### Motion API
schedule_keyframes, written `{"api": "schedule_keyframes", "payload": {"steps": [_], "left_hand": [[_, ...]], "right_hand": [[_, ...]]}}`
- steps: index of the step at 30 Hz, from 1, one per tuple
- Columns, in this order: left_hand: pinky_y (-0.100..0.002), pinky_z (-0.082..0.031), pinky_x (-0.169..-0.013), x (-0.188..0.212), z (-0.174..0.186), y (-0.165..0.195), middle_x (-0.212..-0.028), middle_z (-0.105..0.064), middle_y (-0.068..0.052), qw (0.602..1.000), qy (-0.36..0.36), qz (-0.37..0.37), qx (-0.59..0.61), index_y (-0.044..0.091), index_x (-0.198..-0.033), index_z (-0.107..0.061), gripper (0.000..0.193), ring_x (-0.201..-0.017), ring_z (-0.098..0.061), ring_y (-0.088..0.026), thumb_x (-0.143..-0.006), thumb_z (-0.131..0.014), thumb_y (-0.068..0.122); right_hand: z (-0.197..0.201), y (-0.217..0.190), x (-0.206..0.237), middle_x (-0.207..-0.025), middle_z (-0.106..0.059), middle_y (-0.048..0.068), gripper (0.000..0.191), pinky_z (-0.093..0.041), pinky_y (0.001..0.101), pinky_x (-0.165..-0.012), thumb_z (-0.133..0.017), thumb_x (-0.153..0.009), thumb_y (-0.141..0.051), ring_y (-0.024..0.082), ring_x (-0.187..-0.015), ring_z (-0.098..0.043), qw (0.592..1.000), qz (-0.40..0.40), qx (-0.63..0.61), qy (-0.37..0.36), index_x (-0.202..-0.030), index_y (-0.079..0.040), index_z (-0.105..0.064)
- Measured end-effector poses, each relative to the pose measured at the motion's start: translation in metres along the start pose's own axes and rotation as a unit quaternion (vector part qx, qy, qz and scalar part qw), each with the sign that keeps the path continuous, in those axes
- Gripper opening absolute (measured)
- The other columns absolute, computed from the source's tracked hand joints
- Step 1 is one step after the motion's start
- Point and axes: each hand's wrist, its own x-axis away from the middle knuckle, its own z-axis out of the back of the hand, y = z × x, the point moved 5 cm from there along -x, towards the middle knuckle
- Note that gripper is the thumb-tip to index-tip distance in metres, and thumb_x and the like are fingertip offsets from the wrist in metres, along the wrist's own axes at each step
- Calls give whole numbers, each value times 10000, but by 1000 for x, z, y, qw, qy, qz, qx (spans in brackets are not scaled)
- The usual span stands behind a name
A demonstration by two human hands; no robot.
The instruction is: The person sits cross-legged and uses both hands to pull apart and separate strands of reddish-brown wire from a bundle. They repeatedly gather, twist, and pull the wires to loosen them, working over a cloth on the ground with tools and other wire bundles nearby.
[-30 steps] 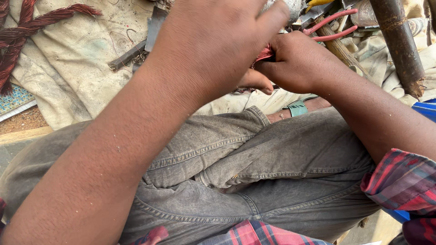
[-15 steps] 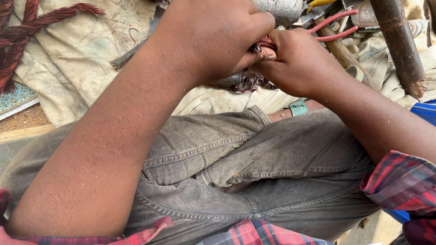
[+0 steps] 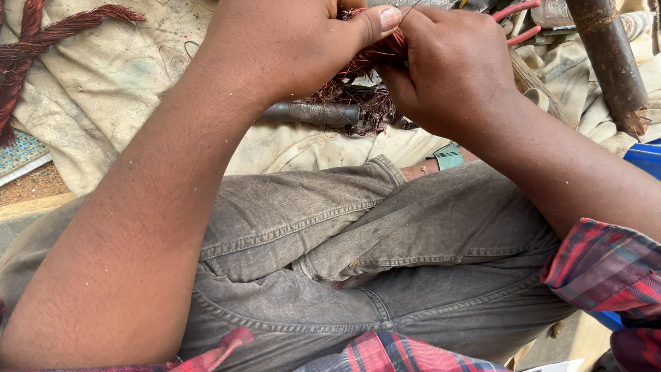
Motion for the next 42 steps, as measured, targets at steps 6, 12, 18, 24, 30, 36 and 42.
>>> {"api": "schedule_keyframes", "payload": {"steps": [6, 12, 18, 24, 30, 36, 42], "left_hand": [[-397, -523, -499, 14, 7, 15, -640, -690, -46, 995, 33, -64, -65, 144, -880, -792, 363, -535, -653, -209, -909, -794, 506], [-402, -526, -517, 12, 16, 29, -669, -707, -76, 992, -79, -56, -77, 155, -903, -800, 200, -544, -657, -224, -927, -775, 352], [-293, -555, -579, 18, 3, 6, -702, -768, -39, 902, -394, 67, 163, 103, -876, -805, 227, -602, -703, -123, -930, -681, 286], [-251, -513, -597, 7, 6, 10, -759, -719, -2, 874, -284, -67, 388, 67, -951, -776, 280, -663, -635, -50, -1022, -665, 314], [-294, -454, -582, 4, -7, -7, -780, -684, -46, 940, -125, -5, 317, 39, -1011, -758, 319, -665, -571, -103, -1082, -623, 319], [-257, -625, -850, 10, -7, -12, -1019, -776, -37, 847, -157, -46, 505, 84, -1150, -724, 408, -962, -762, -99, -1064, -594, 460], [-314, -639, -921, 19, 5, 6, -1176, -740, -114, 916, -8, -226, 332, 15, -1241, -653, 523, -1075, -766, -206, -1046, -728, 494]], "right_hand": [[-22, 6, -4, -767, -701, 152, 283, -533, 488, -617, -768, -1009, -352, 365, -688, -686, 978, -116, -65, -161, -1011, -73, -720], [-20, -1, -1, -682, -675, 149, 312, -532, 489, -581, -766, -937, -387, 368, -629, -677, 971, -80, -24, -225, -961, -79, -722], [-17, -24, 8, -713, -658, 146, 345, -516, 493, -584, -771, -821, -342, 396, -654, -665, 959, 86, -156, -219, -950, -37, -676], [8, -20, 17, -819, -645, 134, 264, -508, 414, -690, -719, -875, -244, 320, -745, -657, 914, 92, -374, -123, -1011, -37, -627], [-5, -2, 28, -939, -605, 29, 253, -489, 310, -744, -723, -973, -171, 160, -856, -545, 817, -129, -543, -144, -1150, -15, -630], [-16, 0, 25, -679, -508, 7, 184, -409, 295, -556, -682, -1042, -172, 101, -570, -458, 623, -164, -746, -171, -959, -31, -598], [-13, 2, 18, -648, -456, 3, 234, -371, 292, -478, -639, -1028, -176, 108, -524, -421, 615, -154, -751, -186, -854, -79, -514]]}}
